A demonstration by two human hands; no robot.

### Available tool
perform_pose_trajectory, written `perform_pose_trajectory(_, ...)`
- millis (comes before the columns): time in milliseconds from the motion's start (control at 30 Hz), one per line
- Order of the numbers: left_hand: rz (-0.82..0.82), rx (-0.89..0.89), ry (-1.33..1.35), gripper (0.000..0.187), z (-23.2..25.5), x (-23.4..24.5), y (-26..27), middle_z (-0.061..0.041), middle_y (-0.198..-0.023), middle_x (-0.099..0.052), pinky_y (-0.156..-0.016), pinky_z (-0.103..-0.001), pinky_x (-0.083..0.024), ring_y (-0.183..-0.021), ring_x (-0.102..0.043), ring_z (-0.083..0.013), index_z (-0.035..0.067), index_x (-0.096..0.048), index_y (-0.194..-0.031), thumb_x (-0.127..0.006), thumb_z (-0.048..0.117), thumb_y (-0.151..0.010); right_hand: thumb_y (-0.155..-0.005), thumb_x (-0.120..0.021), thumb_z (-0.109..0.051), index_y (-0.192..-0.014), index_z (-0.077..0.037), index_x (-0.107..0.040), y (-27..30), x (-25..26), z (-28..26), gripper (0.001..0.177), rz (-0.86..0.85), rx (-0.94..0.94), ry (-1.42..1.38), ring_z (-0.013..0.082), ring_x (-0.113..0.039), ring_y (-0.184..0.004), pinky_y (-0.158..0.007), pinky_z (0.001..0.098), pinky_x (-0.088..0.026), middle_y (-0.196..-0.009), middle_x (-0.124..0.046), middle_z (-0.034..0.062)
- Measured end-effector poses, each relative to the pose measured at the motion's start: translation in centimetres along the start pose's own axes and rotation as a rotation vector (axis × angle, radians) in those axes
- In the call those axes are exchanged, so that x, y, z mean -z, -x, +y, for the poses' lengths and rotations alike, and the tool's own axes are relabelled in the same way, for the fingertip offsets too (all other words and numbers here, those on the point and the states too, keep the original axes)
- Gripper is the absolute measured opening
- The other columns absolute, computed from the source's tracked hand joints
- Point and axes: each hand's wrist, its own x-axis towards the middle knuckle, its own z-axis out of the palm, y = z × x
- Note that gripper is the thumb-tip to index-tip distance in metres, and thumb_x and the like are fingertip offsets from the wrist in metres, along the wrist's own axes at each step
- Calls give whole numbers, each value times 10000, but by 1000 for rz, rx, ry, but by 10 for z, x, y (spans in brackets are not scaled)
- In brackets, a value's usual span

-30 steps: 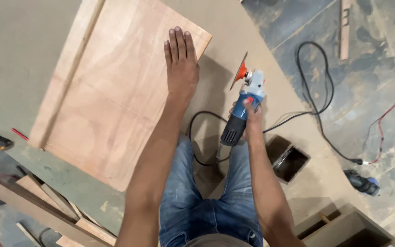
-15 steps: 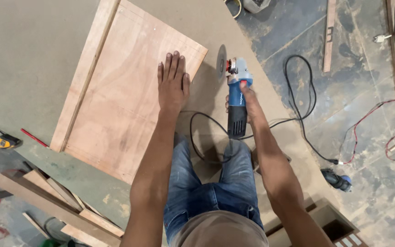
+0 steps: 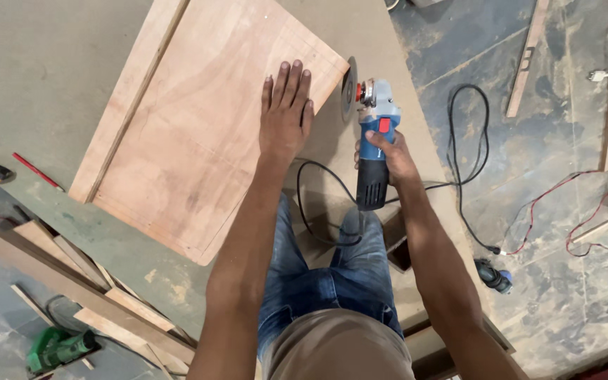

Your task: The person uses an angle grinder with a sanding disc to smooth the edges and surfaces of a rectangular wooden board. The person repositions the board multiple times to access different sides and continues sanding until the end of the clip.

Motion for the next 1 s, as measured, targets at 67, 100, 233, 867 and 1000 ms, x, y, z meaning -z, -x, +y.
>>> perform_pose_trajectory(67,-10,2,-3,540,-1,1,0,-60,-1685,-316,-1301,-499,-174,-1577,-249,-263,112,-426,-1588,-504,257,-1074,-917,-754,-223,-1183,29,-548,-3,-5,-3,419,6,17,21,251,-714,-691,-623,411,-640,-880,-694,159)
perform_pose_trajectory(100,-9,2,-5,541,-2,2,-1,-59,-1686,-314,-1302,-494,-174,-1576,-249,-257,114,-425,-1589,-504,259,-1073,-909,-752,-228,-1195,20,-547,-3,-7,-5,431,1,20,22,249,-715,-691,-618,409,-638,-875,-692,156)
perform_pose_trajectory(233,-5,6,-16,540,-1,0,0,-51,-1688,-312,-1305,-483,-174,-1574,-249,-239,122,-425,-1590,-505,264,-1075,-906,-754,-241,-1215,13,-538,-5,-7,-12,454,-9,12,32,247,-712,-698,-623,408,-637,-880,-687,154)
perform_pose_trajectory(867,-9,7,-27,544,-3,-3,-1,-31,-1694,-294,-1316,-490,-165,-1581,-235,-233,145,-394,-1606,-504,261,-1086,-901,-757,-262,-1186,28,-538,-4,0,-5,461,-13,-19,75,247,-716,-701,-619,407,-641,-879,-690,162)
perform_pose_trajectory(1000,-1,0,-24,541,-2,-5,1,-43,-1693,-302,-1312,-499,-172,-1582,-238,-245,131,-409,-1600,-514,247,-1082,-901,-761,-256,-1183,33,-547,-3,0,-8,457,-16,-20,76,250,-719,-704,-622,413,-644,-876,-691,161)
